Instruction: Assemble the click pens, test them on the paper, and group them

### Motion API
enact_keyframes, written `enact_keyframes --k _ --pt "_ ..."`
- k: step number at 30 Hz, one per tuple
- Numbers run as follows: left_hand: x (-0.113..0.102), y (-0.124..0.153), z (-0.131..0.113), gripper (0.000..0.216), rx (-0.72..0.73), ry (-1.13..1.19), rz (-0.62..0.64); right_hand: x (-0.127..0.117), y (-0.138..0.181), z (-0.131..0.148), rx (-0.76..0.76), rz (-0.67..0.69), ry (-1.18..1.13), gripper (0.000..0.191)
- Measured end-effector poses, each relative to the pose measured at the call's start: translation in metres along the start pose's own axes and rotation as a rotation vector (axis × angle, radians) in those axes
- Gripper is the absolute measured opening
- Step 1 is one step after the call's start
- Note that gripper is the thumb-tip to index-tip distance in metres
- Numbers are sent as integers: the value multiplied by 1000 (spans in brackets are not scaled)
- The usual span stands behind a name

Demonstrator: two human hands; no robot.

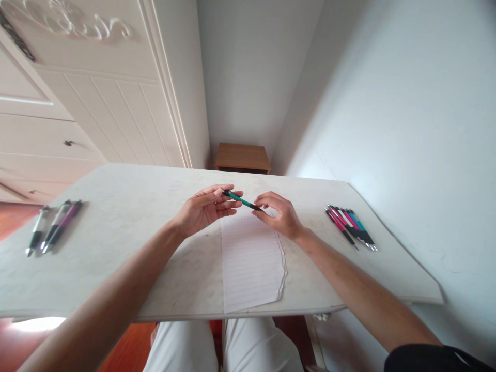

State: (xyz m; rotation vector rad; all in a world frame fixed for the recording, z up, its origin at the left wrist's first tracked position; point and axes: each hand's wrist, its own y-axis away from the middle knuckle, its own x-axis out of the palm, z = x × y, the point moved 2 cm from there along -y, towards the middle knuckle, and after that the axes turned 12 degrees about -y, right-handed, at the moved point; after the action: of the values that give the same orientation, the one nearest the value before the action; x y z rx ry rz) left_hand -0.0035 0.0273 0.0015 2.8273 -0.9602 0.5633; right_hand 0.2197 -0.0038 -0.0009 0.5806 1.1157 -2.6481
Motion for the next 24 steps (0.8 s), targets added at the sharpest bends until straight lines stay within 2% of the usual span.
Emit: enact_keyframes --k 6,12,18,24 --pt "5 2 0 35 -41 52 108 4 0 8 -55 -25 9 4" --pt "3 -1 0 27 -27 71 37 9 3 7 -38 -13 -18 6" --pt "2 -3 0 23 -14 40 -27 15 4 7 -64 -72 26 8" --pt "2 -3 1 20 -11 38 -8 20 4 3 -54 -117 63 8"
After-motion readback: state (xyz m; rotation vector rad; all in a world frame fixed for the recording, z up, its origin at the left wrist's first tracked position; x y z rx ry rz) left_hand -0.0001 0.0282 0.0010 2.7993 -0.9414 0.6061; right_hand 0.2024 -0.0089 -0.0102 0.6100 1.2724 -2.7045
